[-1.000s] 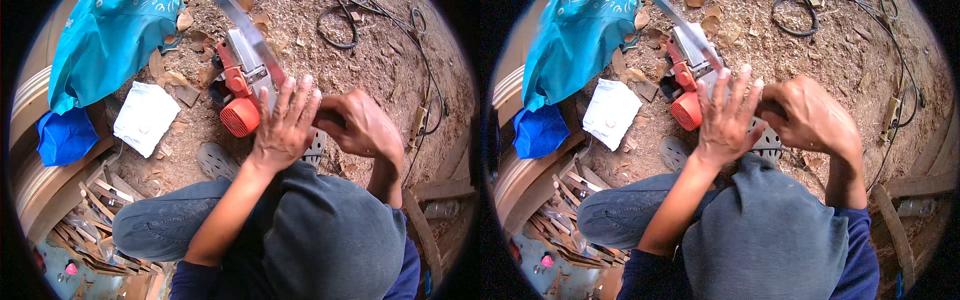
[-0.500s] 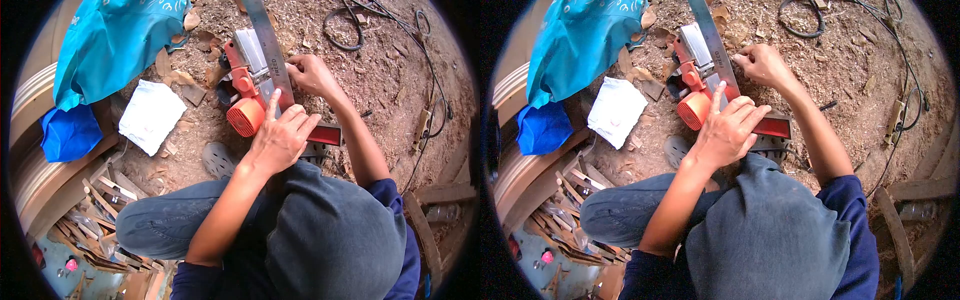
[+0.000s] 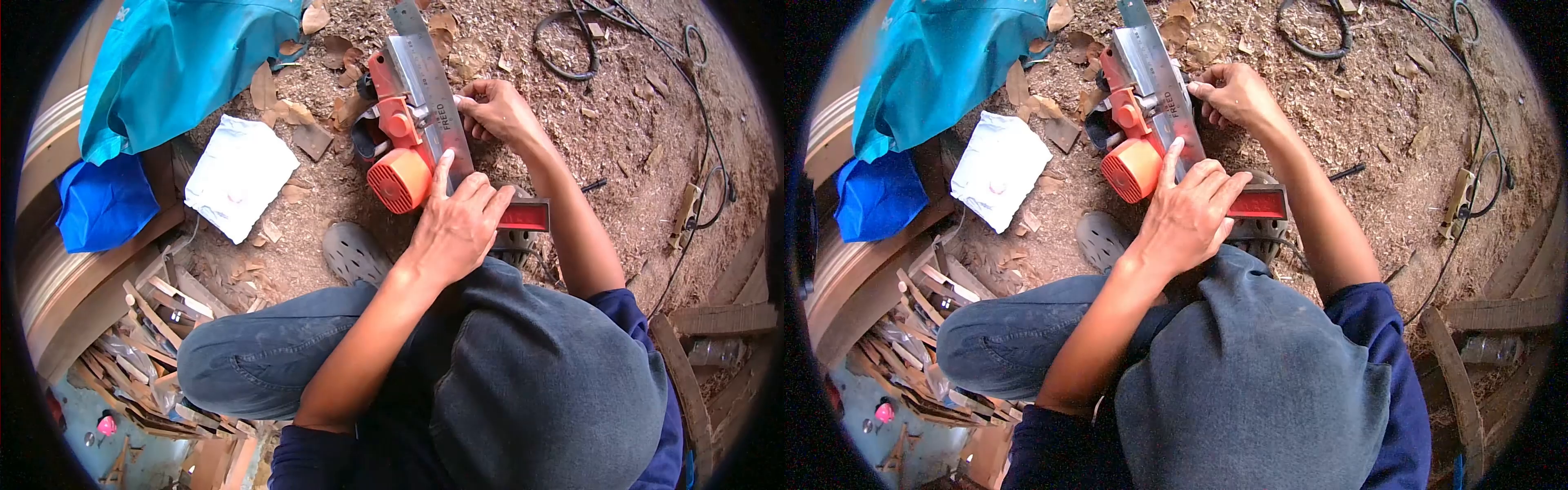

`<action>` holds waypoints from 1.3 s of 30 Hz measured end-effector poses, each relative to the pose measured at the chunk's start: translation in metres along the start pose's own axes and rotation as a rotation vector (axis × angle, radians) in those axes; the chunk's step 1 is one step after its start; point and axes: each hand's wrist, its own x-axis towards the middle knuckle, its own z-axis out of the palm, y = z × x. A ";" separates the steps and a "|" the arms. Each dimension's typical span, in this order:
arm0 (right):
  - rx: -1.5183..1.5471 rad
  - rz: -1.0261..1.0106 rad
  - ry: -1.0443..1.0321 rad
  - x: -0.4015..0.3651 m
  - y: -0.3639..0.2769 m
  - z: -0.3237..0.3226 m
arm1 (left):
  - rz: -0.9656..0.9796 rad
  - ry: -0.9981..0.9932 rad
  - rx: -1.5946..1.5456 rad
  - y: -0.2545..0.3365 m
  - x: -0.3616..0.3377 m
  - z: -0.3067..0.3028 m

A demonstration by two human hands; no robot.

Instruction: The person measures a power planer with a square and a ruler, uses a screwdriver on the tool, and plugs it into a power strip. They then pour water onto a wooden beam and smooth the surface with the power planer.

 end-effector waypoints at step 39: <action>-0.091 -0.061 0.005 0.003 0.001 0.000 | -0.023 0.021 0.101 0.003 0.000 0.005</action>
